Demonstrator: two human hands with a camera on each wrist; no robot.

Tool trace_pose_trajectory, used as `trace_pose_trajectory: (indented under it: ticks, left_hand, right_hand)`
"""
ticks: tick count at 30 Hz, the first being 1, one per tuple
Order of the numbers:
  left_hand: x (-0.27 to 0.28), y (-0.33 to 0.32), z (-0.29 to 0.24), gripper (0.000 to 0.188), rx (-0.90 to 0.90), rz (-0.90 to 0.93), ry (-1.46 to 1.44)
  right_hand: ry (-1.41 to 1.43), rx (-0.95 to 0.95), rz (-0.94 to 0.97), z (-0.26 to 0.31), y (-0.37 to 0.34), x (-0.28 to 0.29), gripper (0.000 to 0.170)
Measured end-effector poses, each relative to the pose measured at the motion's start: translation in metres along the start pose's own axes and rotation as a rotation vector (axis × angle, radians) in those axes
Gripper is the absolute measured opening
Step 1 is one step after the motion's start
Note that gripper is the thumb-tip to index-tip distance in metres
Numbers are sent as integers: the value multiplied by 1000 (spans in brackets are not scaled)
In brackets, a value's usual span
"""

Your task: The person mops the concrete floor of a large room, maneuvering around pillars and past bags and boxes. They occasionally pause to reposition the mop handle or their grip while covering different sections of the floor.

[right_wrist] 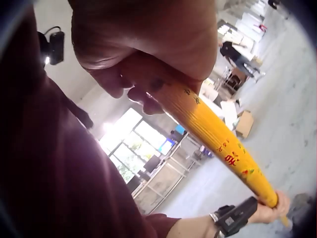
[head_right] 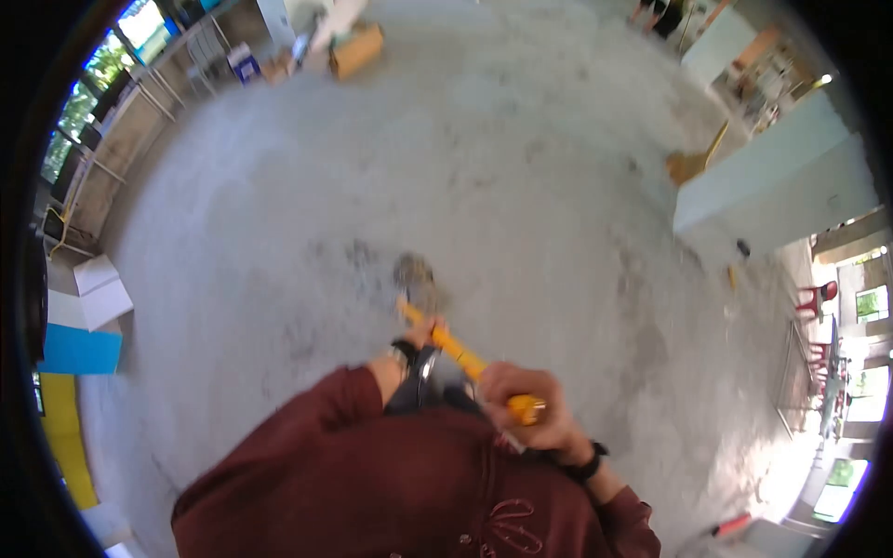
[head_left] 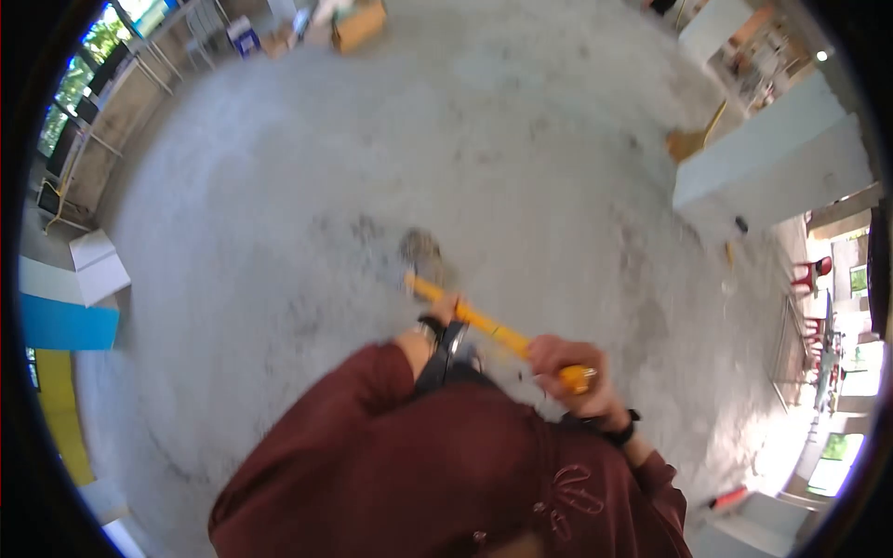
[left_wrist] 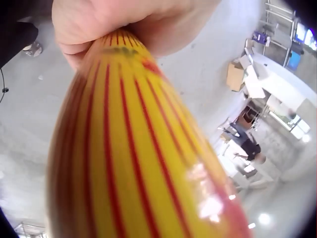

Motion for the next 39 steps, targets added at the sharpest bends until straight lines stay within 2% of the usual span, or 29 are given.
trace_pose_trajectory:
  ticks: [3,4,5,6,8,9,11,12,14,15,16,17,18,20,21,23,24,26,28,30,31,32,34,35,36,38,39]
  left_hand:
    - [-58,45,24,43,10,88,490]
    - [-95,56,13,43,-116,87,501]
    - [-119,72,32,39,-131,99,510]
    - [-138,94,63,45,105,158,369]
    - [-178,110,78,40,156,251,341]
    - [-208,115,55,29,-36,288,453]
    - [-263,125,48,11,133,354,400]
    - [-287,127,63,11,142,372,392]
    - [-330,132,99,11,611,164,-399]
    - [-343,136,102,11,620,172,-404]
    - [-353,137,105,15,871,-2,-630]
    - [-363,134,105,20,1120,-193,-852]
    - [-366,132,103,20,1131,-190,-850]
    - [-357,139,96,21,1056,-195,-818]
    - [-349,142,92,22,965,-123,-780]
    - [-328,155,64,21,960,-114,-763]
    - [-315,167,53,20,941,-108,-750]
    - [-278,181,69,18,625,-111,-822]
    - [-220,192,59,13,622,-85,-936]
    - [-153,192,64,13,503,-87,-609]
    - [-121,191,56,13,468,-93,-437]
    - [-94,190,41,13,475,-112,-367]
    - [-33,181,9,14,580,-215,-407]
    - [-2,181,-5,16,637,-280,-457]
    - [28,182,-19,17,697,-350,-514]
    - [81,184,-47,21,785,-492,-601]
    - [86,188,-66,17,816,-584,-430]
  right_hand:
    - [-153,-12,-209,22,-41,37,11]
    - [-142,-43,-210,26,-54,45,11]
    - [-218,-40,-207,32,-65,52,12]
    - [-293,-38,-207,37,-77,57,13]
    - [-371,-70,-277,45,-92,63,14]
    - [-462,-77,-342,47,-96,68,15]
    - [-487,-74,-367,59,-105,79,14]
    - [-514,-53,-375,66,-107,84,12]
    - [-527,-53,-394,74,-104,91,17]
    - [-375,99,-245,73,-101,96,19]
    - [-218,249,-97,73,-96,99,21]
    - [-296,246,-9,83,-84,99,22]
    - [-296,239,-18,83,-80,97,22]
    - [-331,196,38,80,-74,100,10]
    - [-312,242,66,76,-71,104,16]
    - [-261,224,73,73,-64,120,12]
    - [-212,214,92,69,-57,132,21]
    - [-164,271,50,53,-44,151,19]
    - [-122,330,-7,38,-33,165,18]
    - [10,11,-133,23,-23,176,6]
    - [-9,-14,-154,14,-12,181,3]
    - [-31,-41,-184,3,0,188,3]
    - [-155,-73,-357,-24,22,191,8]
    - [-116,-131,-327,-44,34,194,9]
    - [-72,-188,-295,-63,44,193,10]
    - [324,-387,-287,-96,63,180,10]
    - [319,-368,-308,-114,72,174,10]
Point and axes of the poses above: each hand's wrist, its own y-axis towards the middle knuckle, its own x-axis out of the back of the hand, z = x × y, the point moved 1 cm from there along y, towards the middle knuckle, and after that the axes turned 13 degrees about -y, right-handed, at the moved point
